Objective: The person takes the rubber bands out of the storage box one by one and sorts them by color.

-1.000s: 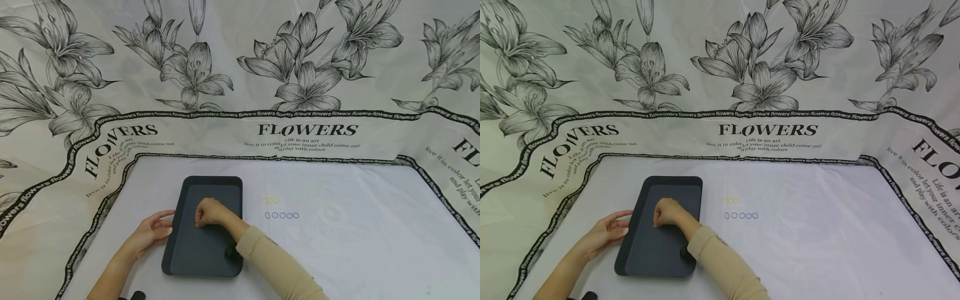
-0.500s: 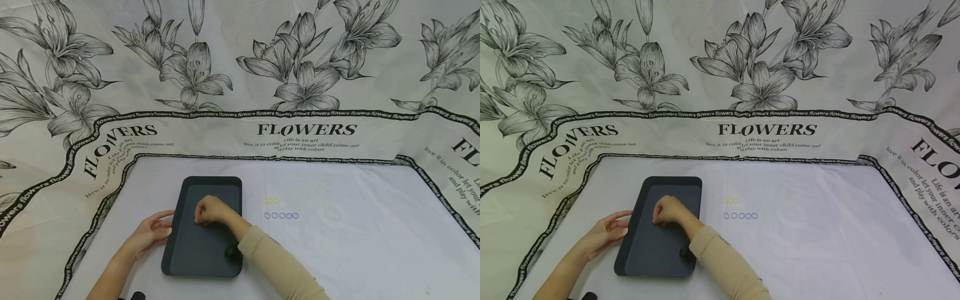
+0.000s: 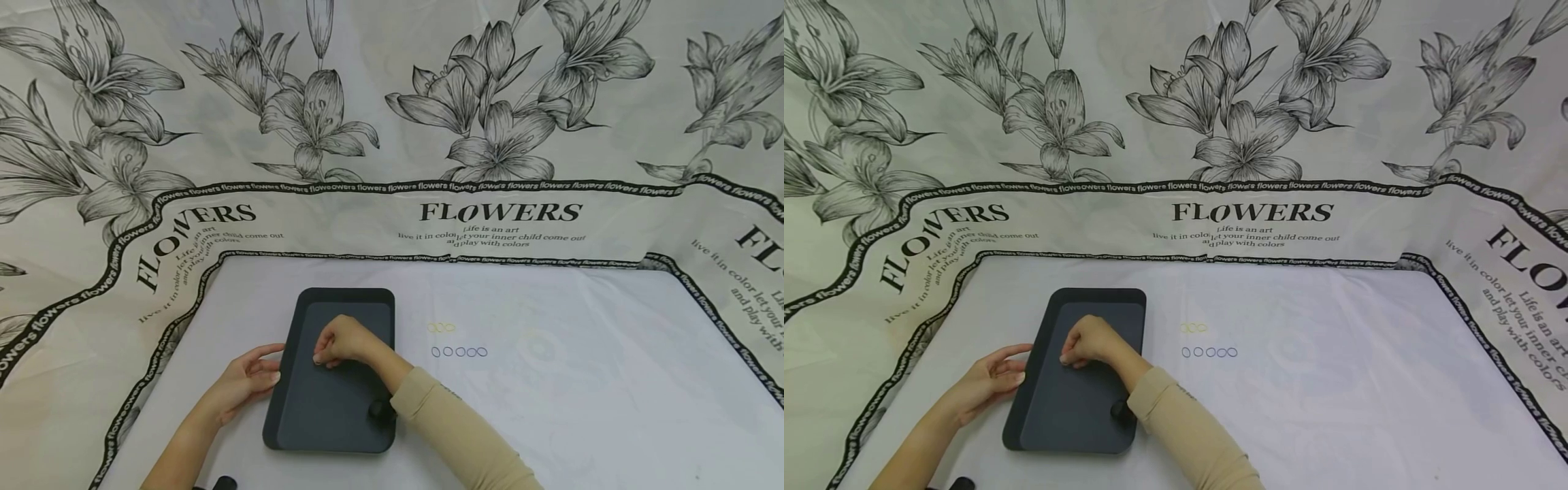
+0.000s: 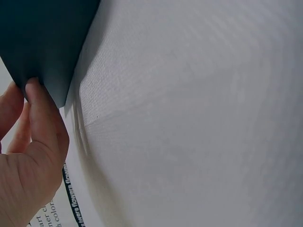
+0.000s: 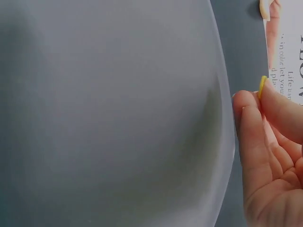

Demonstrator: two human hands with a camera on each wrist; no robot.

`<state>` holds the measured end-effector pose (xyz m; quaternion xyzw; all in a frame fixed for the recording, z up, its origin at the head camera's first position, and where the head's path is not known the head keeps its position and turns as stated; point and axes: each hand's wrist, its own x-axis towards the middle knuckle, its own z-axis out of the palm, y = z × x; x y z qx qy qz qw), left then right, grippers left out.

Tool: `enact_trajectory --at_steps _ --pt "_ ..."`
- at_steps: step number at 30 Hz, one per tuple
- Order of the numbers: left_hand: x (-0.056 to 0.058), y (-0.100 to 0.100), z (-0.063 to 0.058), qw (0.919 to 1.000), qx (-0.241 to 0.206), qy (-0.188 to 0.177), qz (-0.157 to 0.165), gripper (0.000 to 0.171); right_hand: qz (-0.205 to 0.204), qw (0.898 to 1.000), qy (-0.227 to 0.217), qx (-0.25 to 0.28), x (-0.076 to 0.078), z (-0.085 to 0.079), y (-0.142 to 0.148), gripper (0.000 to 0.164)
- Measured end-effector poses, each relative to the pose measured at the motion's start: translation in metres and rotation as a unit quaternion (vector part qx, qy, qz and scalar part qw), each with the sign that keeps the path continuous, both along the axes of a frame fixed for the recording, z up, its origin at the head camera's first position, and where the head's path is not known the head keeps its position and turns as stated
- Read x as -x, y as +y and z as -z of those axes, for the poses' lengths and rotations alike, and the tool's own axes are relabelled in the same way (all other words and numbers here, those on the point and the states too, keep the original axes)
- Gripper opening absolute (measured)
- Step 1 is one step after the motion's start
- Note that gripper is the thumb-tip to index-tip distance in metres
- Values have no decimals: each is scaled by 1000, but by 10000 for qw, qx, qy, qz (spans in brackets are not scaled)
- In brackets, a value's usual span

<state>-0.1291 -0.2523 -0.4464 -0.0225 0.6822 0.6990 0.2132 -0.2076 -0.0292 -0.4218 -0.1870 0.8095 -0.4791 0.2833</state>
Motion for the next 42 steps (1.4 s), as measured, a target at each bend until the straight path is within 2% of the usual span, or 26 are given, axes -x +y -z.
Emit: enact_trajectory --at_steps 8,17,28,42 --pt "0 0 -1 10000 -35 46 -8 63 -73 9997 -131 186 1 -4 2 5" --pt "1 1 -2 10000 -18 54 -19 63 263 9954 -682 622 6 -15 8 4" --pt "1 1 -1 10000 16 24 -31 63 443 9894 -1011 941 10 -23 23 5" --pt "-1 2 0 10000 43 -3 -61 62 455 9921 -779 873 11 -40 54 13"
